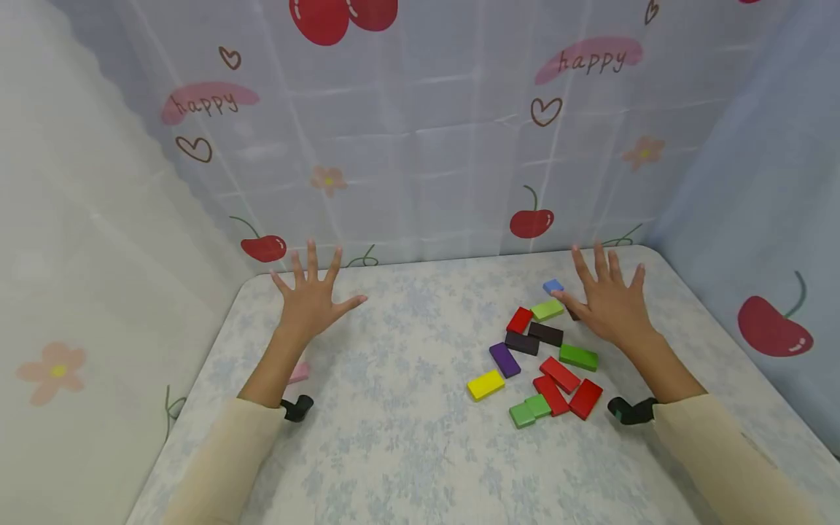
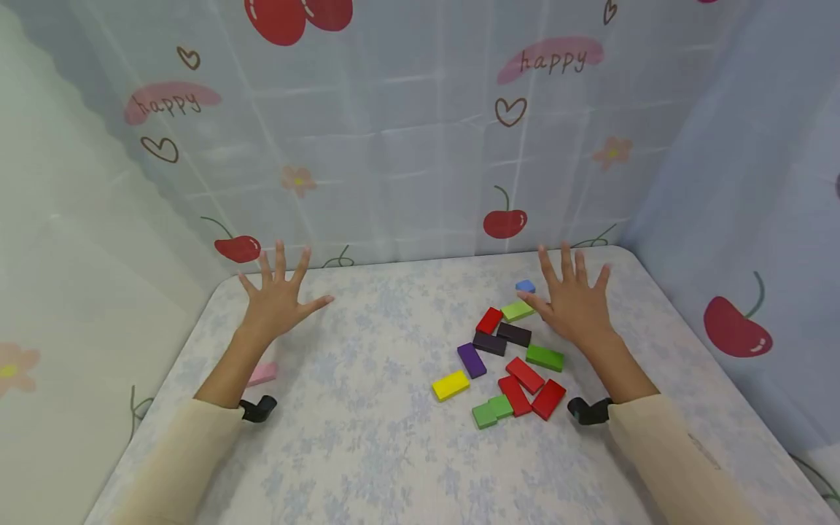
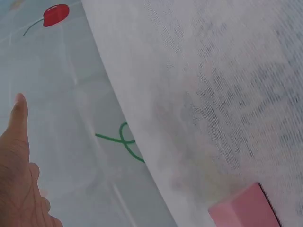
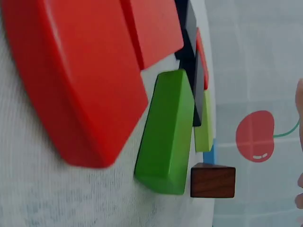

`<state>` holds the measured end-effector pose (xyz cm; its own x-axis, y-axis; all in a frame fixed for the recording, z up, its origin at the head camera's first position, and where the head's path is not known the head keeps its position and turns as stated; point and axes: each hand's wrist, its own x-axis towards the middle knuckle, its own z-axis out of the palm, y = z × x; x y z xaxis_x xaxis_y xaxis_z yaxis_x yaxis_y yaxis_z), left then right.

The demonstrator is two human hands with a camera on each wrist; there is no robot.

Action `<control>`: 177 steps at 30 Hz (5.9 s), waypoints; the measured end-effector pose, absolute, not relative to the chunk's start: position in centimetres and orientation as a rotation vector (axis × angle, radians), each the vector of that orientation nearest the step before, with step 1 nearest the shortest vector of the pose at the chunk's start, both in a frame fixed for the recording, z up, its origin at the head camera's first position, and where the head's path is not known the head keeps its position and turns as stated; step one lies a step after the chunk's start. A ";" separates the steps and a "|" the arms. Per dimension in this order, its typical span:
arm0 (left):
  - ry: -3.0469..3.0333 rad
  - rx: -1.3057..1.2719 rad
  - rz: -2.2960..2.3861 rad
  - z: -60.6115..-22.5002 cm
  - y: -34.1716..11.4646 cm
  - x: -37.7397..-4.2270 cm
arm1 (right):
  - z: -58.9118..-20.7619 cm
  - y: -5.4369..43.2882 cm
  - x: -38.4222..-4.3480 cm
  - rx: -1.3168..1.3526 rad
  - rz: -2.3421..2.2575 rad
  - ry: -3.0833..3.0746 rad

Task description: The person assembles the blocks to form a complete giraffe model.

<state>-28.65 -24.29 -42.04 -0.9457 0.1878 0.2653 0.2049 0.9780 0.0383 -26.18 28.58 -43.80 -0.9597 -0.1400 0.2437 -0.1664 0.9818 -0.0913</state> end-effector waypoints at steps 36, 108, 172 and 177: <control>-3.127 -0.952 -0.490 -45.2 -5.1 -18.1 | -45.2 19.4 -20.1 0.599 0.753 -3.051; -2.884 -0.834 -1.219 -49.2 -20.5 -24.3 | -44.3 6.5 -20.2 1.093 0.699 -3.110; -2.686 -0.721 -1.759 -51.8 -21.2 -25.0 | -48.0 3.9 -20.3 1.116 1.111 -2.896; -2.671 -0.724 -1.744 -51.9 -21.3 -25.2 | -48.1 3.7 -20.4 1.103 1.117 -2.887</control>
<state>-25.17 -21.26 -51.87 -0.8942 0.4284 0.1299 0.2913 0.3364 0.8955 -20.43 3.73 -48.06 -0.7654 -0.6357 0.1004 -0.5376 0.5458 -0.6427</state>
